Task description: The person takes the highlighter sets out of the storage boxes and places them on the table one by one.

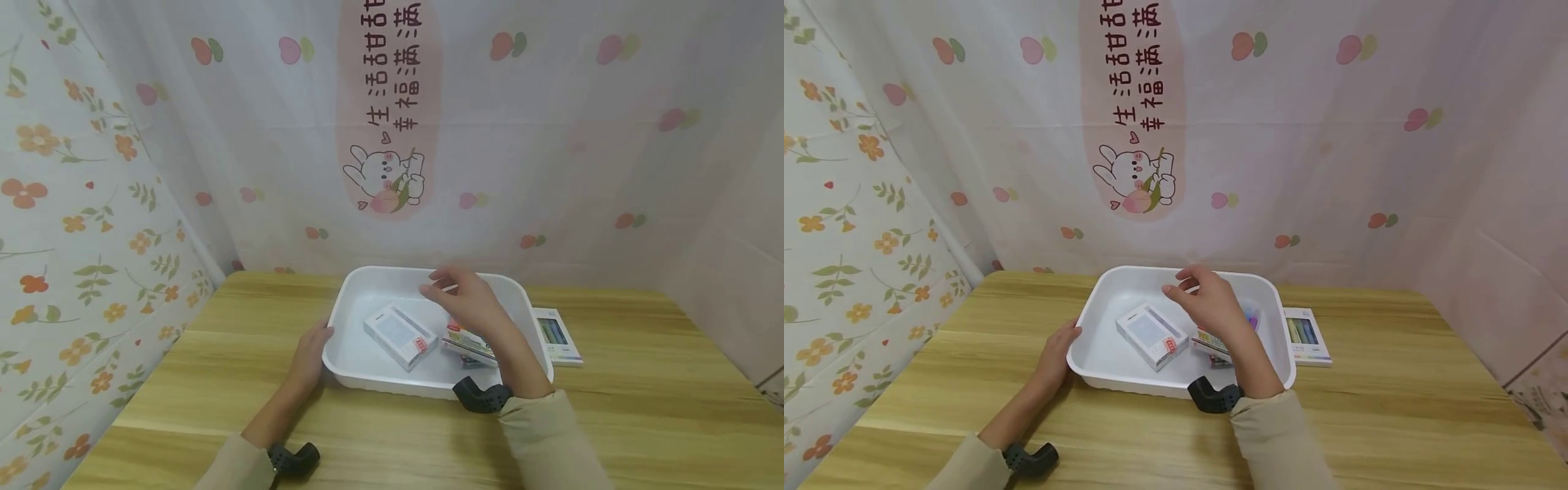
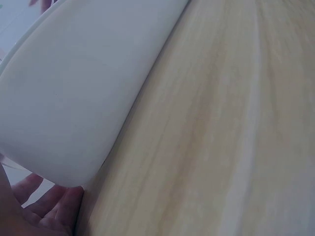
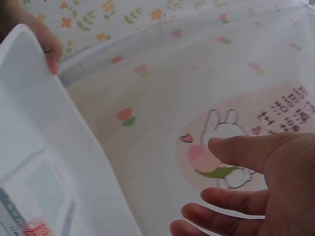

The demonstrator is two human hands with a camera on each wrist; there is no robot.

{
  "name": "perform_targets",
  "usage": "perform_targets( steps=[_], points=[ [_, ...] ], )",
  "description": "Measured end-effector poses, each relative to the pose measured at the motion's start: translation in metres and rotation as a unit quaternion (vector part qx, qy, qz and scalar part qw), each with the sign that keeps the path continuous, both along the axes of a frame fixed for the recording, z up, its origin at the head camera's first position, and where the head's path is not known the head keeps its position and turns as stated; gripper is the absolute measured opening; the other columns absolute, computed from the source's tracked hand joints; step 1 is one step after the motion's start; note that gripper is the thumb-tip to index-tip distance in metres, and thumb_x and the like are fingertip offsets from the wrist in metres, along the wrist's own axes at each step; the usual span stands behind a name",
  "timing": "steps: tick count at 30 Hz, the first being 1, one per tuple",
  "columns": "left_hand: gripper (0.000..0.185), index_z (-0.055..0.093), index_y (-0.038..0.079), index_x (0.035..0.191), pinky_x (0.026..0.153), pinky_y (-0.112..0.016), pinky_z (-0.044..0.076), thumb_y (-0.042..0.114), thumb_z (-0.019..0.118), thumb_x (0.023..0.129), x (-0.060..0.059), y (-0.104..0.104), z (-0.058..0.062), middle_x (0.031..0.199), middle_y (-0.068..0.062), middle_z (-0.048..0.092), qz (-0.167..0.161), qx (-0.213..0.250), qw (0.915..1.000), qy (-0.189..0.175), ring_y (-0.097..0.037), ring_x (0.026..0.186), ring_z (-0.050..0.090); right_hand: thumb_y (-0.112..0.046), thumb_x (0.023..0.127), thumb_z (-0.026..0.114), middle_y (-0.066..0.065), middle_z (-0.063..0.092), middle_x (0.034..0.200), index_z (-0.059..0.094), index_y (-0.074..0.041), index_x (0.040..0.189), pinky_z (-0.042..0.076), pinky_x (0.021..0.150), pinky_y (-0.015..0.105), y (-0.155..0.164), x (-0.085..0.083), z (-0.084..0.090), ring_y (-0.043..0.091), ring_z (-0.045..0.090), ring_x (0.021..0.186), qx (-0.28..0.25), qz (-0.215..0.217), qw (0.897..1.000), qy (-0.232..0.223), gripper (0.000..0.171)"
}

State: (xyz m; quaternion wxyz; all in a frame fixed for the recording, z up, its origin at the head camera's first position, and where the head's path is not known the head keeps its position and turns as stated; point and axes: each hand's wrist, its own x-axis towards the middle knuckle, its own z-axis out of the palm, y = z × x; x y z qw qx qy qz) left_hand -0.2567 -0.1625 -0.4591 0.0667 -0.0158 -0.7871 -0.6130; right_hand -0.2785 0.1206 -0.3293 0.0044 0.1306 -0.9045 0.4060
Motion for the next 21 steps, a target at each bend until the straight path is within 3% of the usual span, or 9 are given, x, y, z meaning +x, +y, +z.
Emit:
perform_targets(
  steps=[11, 21],
  points=[
    [0.054, 0.043, -0.005, 0.149, 0.118, -0.054, 0.036, 0.025, 0.035, 0.105, -0.004, -0.001, -0.003, 0.151, -0.026, 0.048, 0.003, -0.01, 0.9998, -0.018, -0.042, 0.139, 0.049, -0.037, 0.093, 0.069, 0.016, 0.068, 0.128, 0.06, -0.007, 0.134, 0.056, 0.097, 0.048, -0.026, -0.01, -0.026, 0.033, 0.066, 0.118, 0.03, -0.022, 0.999, -0.025, 0.051],
    [0.053, 0.044, -0.006, 0.148, 0.118, -0.055, 0.036, 0.023, 0.036, 0.105, -0.001, 0.0, 0.0, 0.151, -0.027, 0.049, 0.003, -0.007, 0.9999, -0.011, -0.043, 0.139, 0.049, -0.04, 0.091, 0.07, 0.017, 0.067, 0.132, 0.059, -0.007, 0.136, 0.054, 0.099, 0.052, -0.039, -0.012, -0.044, 0.034, 0.063, 0.12, 0.079, -0.019, 0.995, -0.049, 0.056]
  ],
)
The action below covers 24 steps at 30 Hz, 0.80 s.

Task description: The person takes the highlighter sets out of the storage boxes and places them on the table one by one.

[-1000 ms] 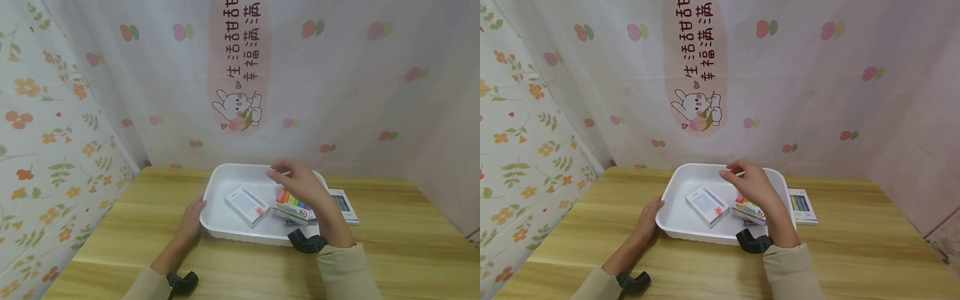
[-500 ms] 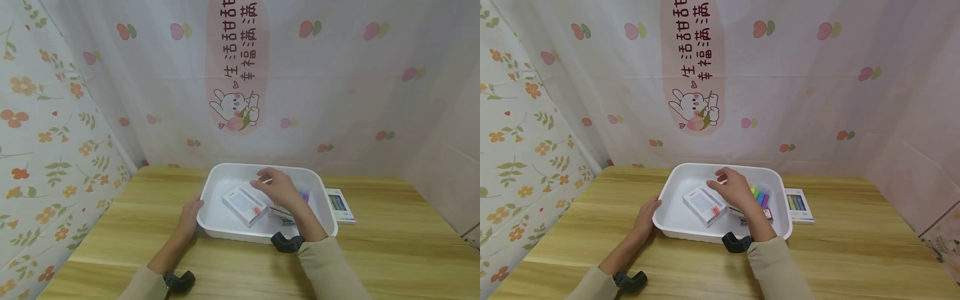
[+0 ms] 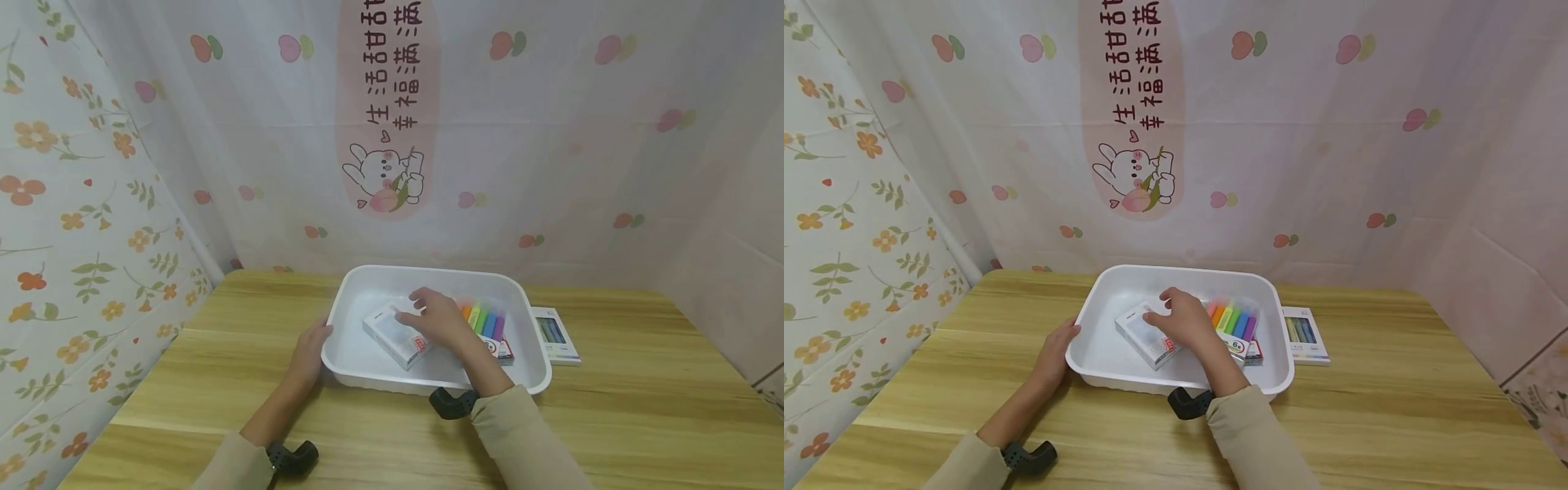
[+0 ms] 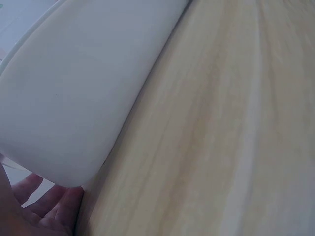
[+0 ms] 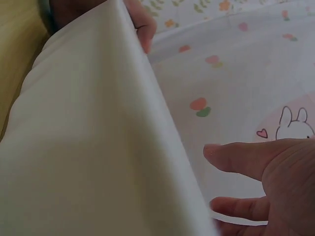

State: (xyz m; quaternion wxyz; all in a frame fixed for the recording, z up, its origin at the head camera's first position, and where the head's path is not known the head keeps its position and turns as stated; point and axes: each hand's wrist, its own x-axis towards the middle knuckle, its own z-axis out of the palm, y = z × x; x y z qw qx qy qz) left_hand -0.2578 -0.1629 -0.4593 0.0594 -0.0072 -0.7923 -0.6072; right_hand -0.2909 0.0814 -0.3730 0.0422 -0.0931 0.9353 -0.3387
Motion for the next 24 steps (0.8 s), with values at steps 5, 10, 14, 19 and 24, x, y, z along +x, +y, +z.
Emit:
perform_targets(
  steps=[5, 10, 14, 19, 24],
  points=[
    [0.053, 0.041, -0.005, 0.15, 0.119, -0.054, 0.035, 0.024, 0.035, 0.106, 0.002, 0.0, 0.002, 0.154, -0.026, 0.045, -0.006, 0.0, 1.0, 0.0, -0.042, 0.142, 0.046, -0.039, 0.09, 0.072, 0.017, 0.065, 0.134, 0.057, -0.007, 0.137, 0.053, 0.101, 0.052, -0.003, 0.0, -0.004, 0.035, 0.062, 0.122, 0.014, -0.001, 1.0, -0.019, 0.059],
    [0.053, 0.042, -0.005, 0.15, 0.117, -0.055, 0.038, 0.023, 0.035, 0.106, 0.003, 0.001, 0.003, 0.151, -0.027, 0.048, -0.006, 0.001, 1.0, 0.002, -0.043, 0.138, 0.05, -0.038, 0.09, 0.072, 0.017, 0.064, 0.136, 0.057, -0.005, 0.138, 0.05, 0.105, 0.052, -0.005, 0.0, -0.009, 0.035, 0.06, 0.125, 0.018, -0.004, 0.999, -0.03, 0.06],
    [0.053, 0.042, -0.005, 0.15, 0.116, -0.054, 0.038, 0.024, 0.035, 0.106, 0.003, 0.001, 0.002, 0.151, -0.027, 0.048, -0.005, 0.002, 1.0, -0.002, -0.043, 0.138, 0.05, -0.038, 0.089, 0.073, 0.018, 0.063, 0.138, 0.056, -0.005, 0.141, 0.048, 0.107, 0.053, -0.006, 0.0, -0.012, 0.036, 0.058, 0.128, 0.023, -0.009, 0.999, -0.038, 0.063],
    [0.053, 0.043, -0.006, 0.149, 0.116, -0.055, 0.038, 0.024, 0.035, 0.106, 0.002, 0.001, 0.002, 0.149, -0.028, 0.05, -0.003, 0.003, 1.0, 0.0, -0.043, 0.137, 0.051, -0.042, 0.088, 0.074, 0.018, 0.054, 0.149, 0.047, -0.008, 0.15, 0.043, 0.111, 0.058, -0.008, 0.002, -0.016, 0.037, 0.051, 0.138, 0.041, -0.009, 0.997, -0.063, 0.076],
    [0.053, 0.044, -0.005, 0.148, 0.116, -0.055, 0.039, 0.024, 0.035, 0.105, 0.002, 0.001, 0.002, 0.148, -0.028, 0.052, -0.003, 0.002, 1.0, -0.004, -0.042, 0.136, 0.052, -0.045, 0.087, 0.075, 0.016, 0.051, 0.153, 0.041, -0.009, 0.154, 0.042, 0.112, 0.058, -0.011, 0.003, -0.02, 0.036, 0.051, 0.137, 0.059, 0.005, 0.995, -0.074, 0.084]
  ],
)
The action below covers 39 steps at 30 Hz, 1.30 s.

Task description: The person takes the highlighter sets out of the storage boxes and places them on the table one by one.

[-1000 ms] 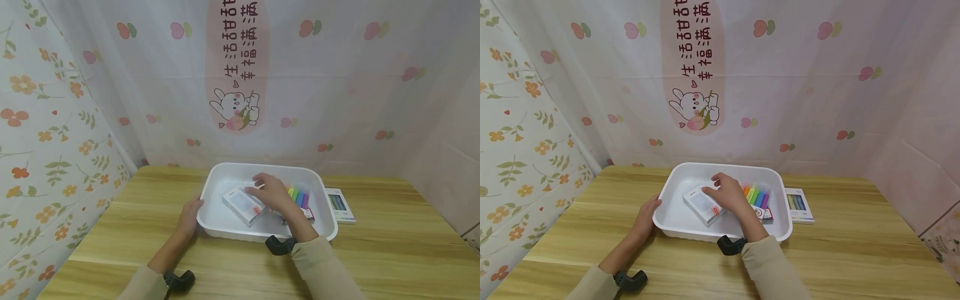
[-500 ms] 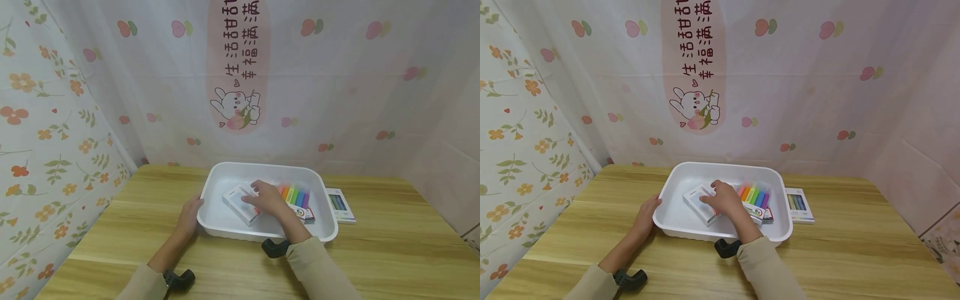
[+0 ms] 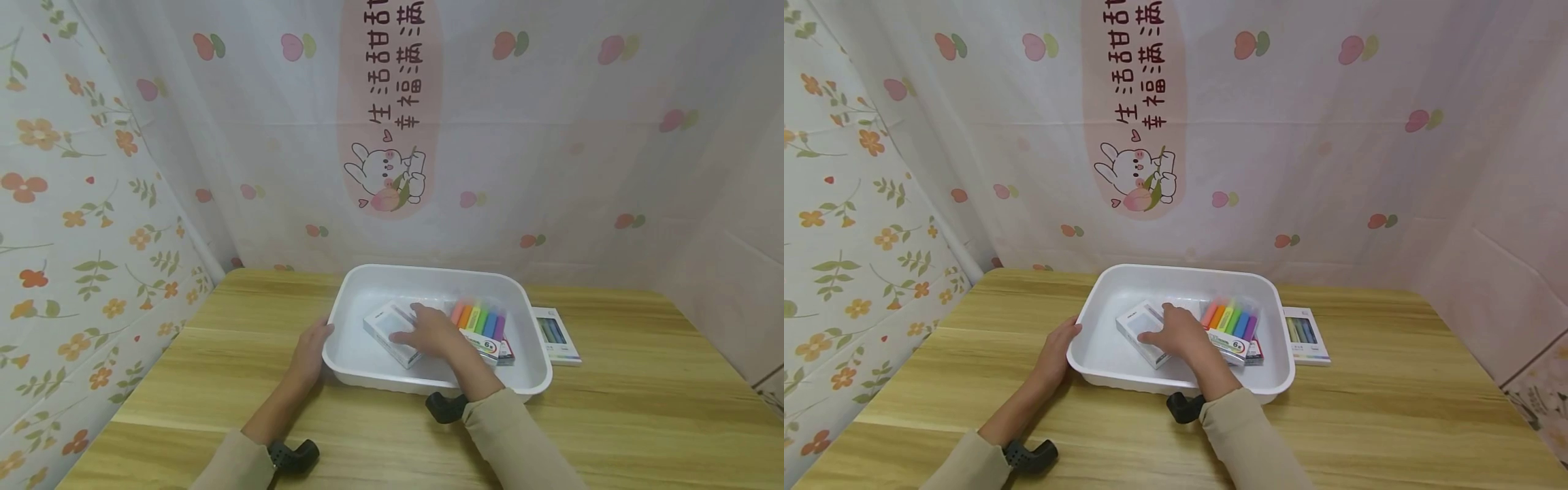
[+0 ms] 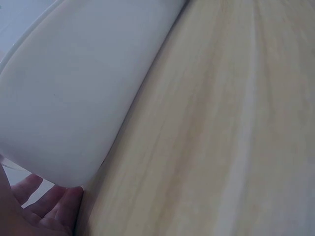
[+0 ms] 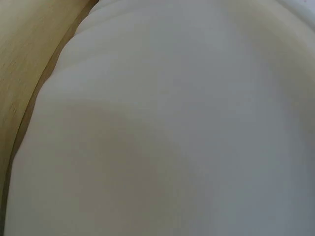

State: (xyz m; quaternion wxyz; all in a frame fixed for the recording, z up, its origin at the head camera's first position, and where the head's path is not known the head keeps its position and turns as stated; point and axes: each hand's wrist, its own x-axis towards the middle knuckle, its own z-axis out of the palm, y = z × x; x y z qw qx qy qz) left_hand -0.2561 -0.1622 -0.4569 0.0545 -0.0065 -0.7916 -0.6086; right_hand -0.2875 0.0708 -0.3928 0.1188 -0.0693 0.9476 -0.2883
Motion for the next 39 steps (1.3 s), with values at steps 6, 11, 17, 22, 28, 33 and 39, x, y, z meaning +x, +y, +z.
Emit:
perform_targets(
  steps=[6, 11, 17, 22, 28, 33, 39],
  points=[
    [0.054, 0.042, -0.006, 0.149, 0.117, -0.055, 0.037, 0.024, 0.035, 0.105, -0.0001, -0.0004, -0.0001, 0.15, -0.028, 0.049, -0.002, -0.001, 1.0, 0.0, -0.043, 0.138, 0.05, -0.041, 0.084, 0.078, 0.013, 0.05, 0.154, 0.042, -0.01, 0.154, 0.044, 0.112, 0.055, -0.0027, 0.0016, -0.0008, 0.031, 0.054, 0.13, 0.008, 0.008, 1.0, -0.012, 0.084],
    [0.053, 0.043, -0.005, 0.149, 0.116, -0.055, 0.038, 0.025, 0.035, 0.106, -0.0005, 0.0001, 0.0001, 0.149, -0.027, 0.05, -0.001, -0.004, 1.0, -0.003, -0.042, 0.138, 0.051, -0.038, 0.084, 0.08, 0.013, 0.05, 0.154, 0.041, -0.01, 0.154, 0.042, 0.114, 0.055, -0.0026, 0.0036, -0.0021, 0.031, 0.054, 0.131, 0.028, 0.013, 1.0, -0.007, 0.085],
    [0.052, 0.045, -0.007, 0.147, 0.115, -0.055, 0.04, 0.022, 0.036, 0.105, -0.0017, 0.0009, -0.0015, 0.147, -0.029, 0.052, 0.002, -0.002, 1.0, 0.003, -0.043, 0.135, 0.053, -0.034, 0.083, 0.081, 0.013, 0.048, 0.156, 0.04, -0.012, 0.155, 0.039, 0.116, 0.057, -0.0029, 0.0038, -0.0036, 0.032, 0.05, 0.136, 0.026, 0.012, 1.0, -0.005, 0.085],
    [0.052, 0.044, -0.008, 0.147, 0.116, -0.055, 0.039, 0.022, 0.035, 0.105, -0.0013, 0.0004, -0.0009, 0.146, -0.03, 0.052, 0.0, -0.002, 1.0, 0.006, -0.044, 0.135, 0.052, -0.031, 0.082, 0.082, 0.013, 0.047, 0.156, 0.04, -0.015, 0.155, 0.039, 0.116, 0.057, -0.0037, 0.0036, -0.0025, 0.031, 0.05, 0.135, 0.015, 0.013, 1.0, -0.005, 0.086],
    [0.053, 0.041, -0.007, 0.15, 0.118, -0.055, 0.035, 0.023, 0.034, 0.106, -0.0005, 0.0004, 0.0006, 0.152, -0.028, 0.046, -0.007, 0.0, 1.0, 0.002, -0.043, 0.141, 0.046, -0.03, 0.08, 0.085, 0.013, 0.05, 0.151, 0.042, -0.016, 0.154, 0.042, 0.113, 0.055, -0.0046, 0.0029, -0.0018, 0.029, 0.053, 0.128, 0.019, 0.019, 1.0, -0.001, 0.087],
    [0.054, 0.04, -0.007, 0.15, 0.119, -0.055, 0.034, 0.023, 0.035, 0.106, 0.0005, 0.0011, 0.0009, 0.153, -0.029, 0.044, -0.002, 0.001, 1.0, 0.0, -0.043, 0.142, 0.045, -0.031, 0.076, 0.088, 0.015, 0.051, 0.145, 0.042, -0.016, 0.153, 0.047, 0.109, 0.052, -0.0056, 0.0028, -0.0021, 0.028, 0.054, 0.117, 0.027, 0.025, 0.999, 0.012, 0.091],
    [0.054, 0.039, -0.007, 0.151, 0.12, -0.054, 0.032, 0.022, 0.035, 0.105, 0.0003, 0.0011, 0.0001, 0.155, -0.028, 0.042, -0.002, 0.0, 1.0, 0.004, -0.043, 0.144, 0.042, -0.031, 0.073, 0.09, 0.017, 0.052, 0.143, 0.042, -0.015, 0.153, 0.049, 0.107, 0.052, -0.0063, 0.0038, -0.0016, 0.028, 0.055, 0.115, 0.028, 0.024, 0.999, 0.02, 0.095]
  ],
)
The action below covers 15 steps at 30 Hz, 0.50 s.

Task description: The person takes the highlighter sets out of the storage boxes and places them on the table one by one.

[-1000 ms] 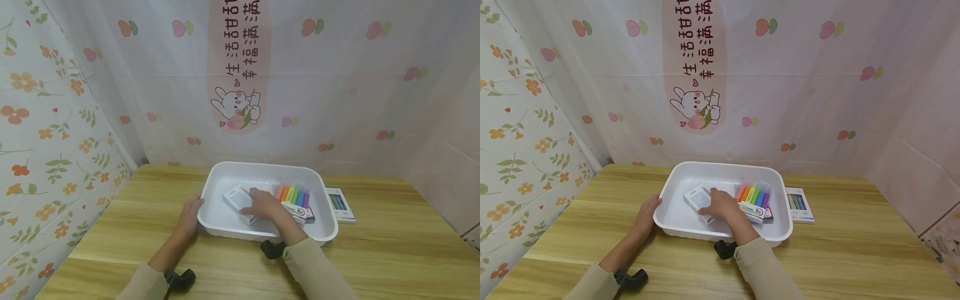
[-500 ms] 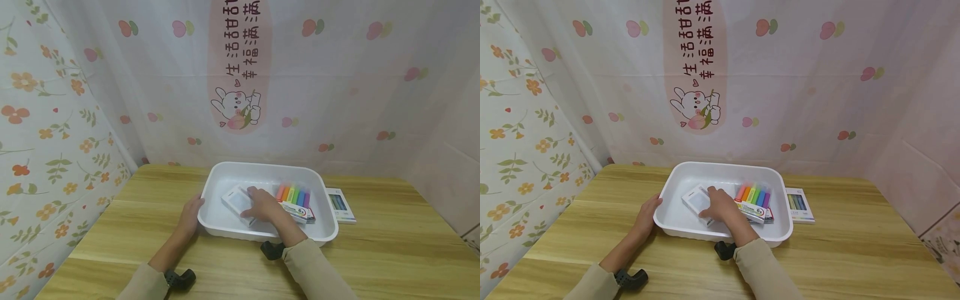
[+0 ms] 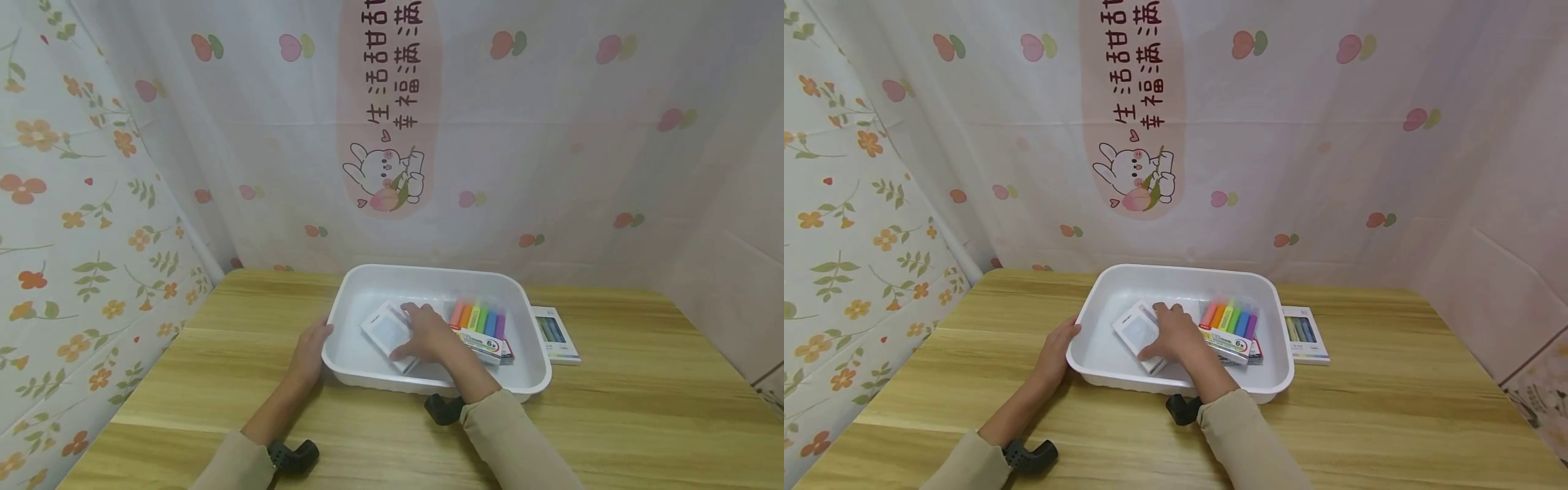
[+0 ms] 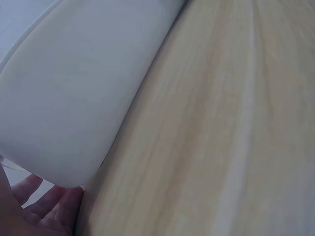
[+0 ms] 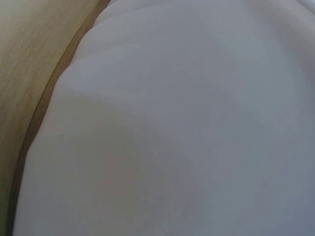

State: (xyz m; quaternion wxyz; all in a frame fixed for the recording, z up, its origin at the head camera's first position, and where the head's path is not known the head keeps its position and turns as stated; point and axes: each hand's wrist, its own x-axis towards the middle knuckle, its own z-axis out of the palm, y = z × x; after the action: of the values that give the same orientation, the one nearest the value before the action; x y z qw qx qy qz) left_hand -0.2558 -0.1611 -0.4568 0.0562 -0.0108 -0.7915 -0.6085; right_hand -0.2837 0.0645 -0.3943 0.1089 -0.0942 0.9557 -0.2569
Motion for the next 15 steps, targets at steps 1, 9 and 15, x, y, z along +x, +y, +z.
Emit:
perform_targets(
  steps=[1, 9, 15],
  points=[
    [0.054, 0.039, -0.007, 0.151, 0.12, -0.054, 0.031, 0.021, 0.035, 0.105, -0.0002, -0.0001, -0.0002, 0.155, -0.027, 0.042, 0.0, 0.0, 1.0, 0.001, -0.043, 0.145, 0.041, -0.03, 0.073, 0.09, 0.017, 0.052, 0.143, 0.041, -0.015, 0.153, 0.048, 0.107, 0.053, 0.0, -0.0001, 0.0001, 0.028, 0.055, 0.115, -0.001, -0.001, 1.0, 0.0, 0.095],
    [0.055, 0.039, -0.008, 0.15, 0.12, -0.055, 0.032, 0.023, 0.034, 0.105, 0.0006, 0.0005, 0.0017, 0.154, -0.029, 0.043, 0.001, -0.004, 1.0, -0.008, -0.044, 0.143, 0.043, -0.026, 0.072, 0.091, 0.014, 0.054, 0.148, 0.041, -0.014, 0.153, 0.044, 0.112, 0.054, 0.0003, -0.0007, -0.0001, 0.03, 0.055, 0.124, -0.034, -0.001, 0.999, 0.0, 0.097],
    [0.055, 0.038, -0.008, 0.15, 0.12, -0.055, 0.032, 0.023, 0.033, 0.106, 0.0007, 0.0002, 0.0021, 0.153, -0.029, 0.044, 0.001, -0.004, 0.9999, -0.01, -0.044, 0.143, 0.044, -0.027, 0.074, 0.09, 0.015, 0.054, 0.146, 0.042, -0.015, 0.153, 0.045, 0.111, 0.054, 0.0016, -0.0008, -0.0001, 0.029, 0.055, 0.123, -0.041, 0.003, 0.999, 0.008, 0.093]
  ],
)
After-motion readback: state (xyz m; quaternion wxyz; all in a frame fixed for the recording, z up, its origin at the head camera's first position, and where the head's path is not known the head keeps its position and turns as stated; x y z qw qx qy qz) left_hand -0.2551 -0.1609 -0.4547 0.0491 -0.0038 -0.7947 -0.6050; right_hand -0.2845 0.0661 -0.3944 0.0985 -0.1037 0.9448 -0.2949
